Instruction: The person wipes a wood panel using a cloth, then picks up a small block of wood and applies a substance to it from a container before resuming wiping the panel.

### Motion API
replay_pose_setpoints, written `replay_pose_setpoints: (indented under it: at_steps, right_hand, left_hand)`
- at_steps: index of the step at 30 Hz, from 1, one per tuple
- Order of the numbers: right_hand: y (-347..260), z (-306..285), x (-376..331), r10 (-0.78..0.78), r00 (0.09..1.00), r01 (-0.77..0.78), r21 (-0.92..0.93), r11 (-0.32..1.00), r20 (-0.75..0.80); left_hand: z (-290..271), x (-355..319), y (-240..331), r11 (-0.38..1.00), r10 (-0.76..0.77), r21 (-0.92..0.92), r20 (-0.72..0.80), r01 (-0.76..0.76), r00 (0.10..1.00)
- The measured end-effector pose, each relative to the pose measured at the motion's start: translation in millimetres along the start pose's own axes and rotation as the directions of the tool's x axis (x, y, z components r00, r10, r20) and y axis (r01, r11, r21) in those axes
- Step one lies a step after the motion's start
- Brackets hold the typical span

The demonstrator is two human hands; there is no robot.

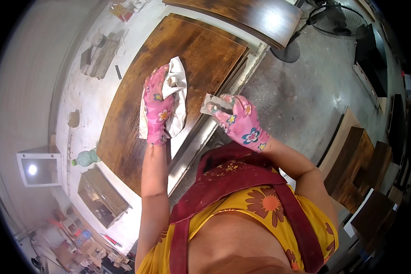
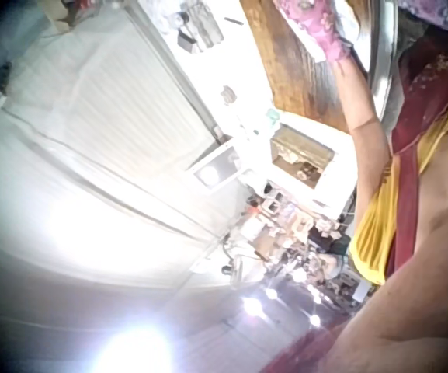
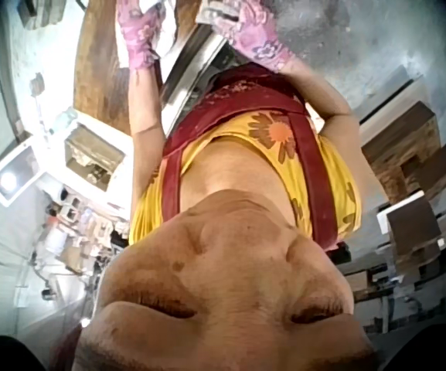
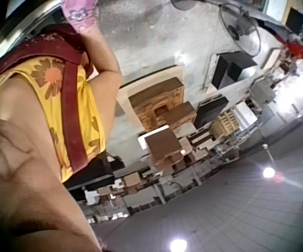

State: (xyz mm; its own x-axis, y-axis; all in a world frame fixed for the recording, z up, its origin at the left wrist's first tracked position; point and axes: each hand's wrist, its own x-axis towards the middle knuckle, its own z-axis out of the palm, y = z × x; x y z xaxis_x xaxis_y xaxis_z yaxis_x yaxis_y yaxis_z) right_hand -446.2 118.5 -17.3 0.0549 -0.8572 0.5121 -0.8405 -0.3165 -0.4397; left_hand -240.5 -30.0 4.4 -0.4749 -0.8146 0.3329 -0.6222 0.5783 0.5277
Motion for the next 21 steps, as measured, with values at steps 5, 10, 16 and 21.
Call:
replay_pose_setpoints:
  at_steps: [5, 10, 16, 21]
  right_hand:
    - [75.0, -35.2, 52.3, 0.44, 0.896, -0.443, 0.157, 0.882, 0.058]
    - [106.9, -47.0, 58.1, 0.172, 0.984, -0.156, -0.617, 0.771, -0.033]
    - [26.4, -14.3, 17.2, 0.355, 0.929, -0.366, 0.418, 0.831, 0.108]
    - [70.8, -31.9, 55.9, 0.57, 0.815, -0.578, 0.104, 0.809, 0.103]
  left_hand:
    - [3.8, 0.7, -1.9, 1.0, -0.003, -0.027, -0.007, 0.003, 1.0]
    - [5.5, 2.8, -4.9, 0.998, 0.029, -0.063, -0.01, -0.029, 1.0]
    - [3.3, 2.2, -6.2, 0.997, 0.05, -0.054, -0.021, -0.051, 0.999]
    - [5.1, -0.8, -8.7, 0.997, 0.028, -0.064, -0.035, -0.031, 0.999]
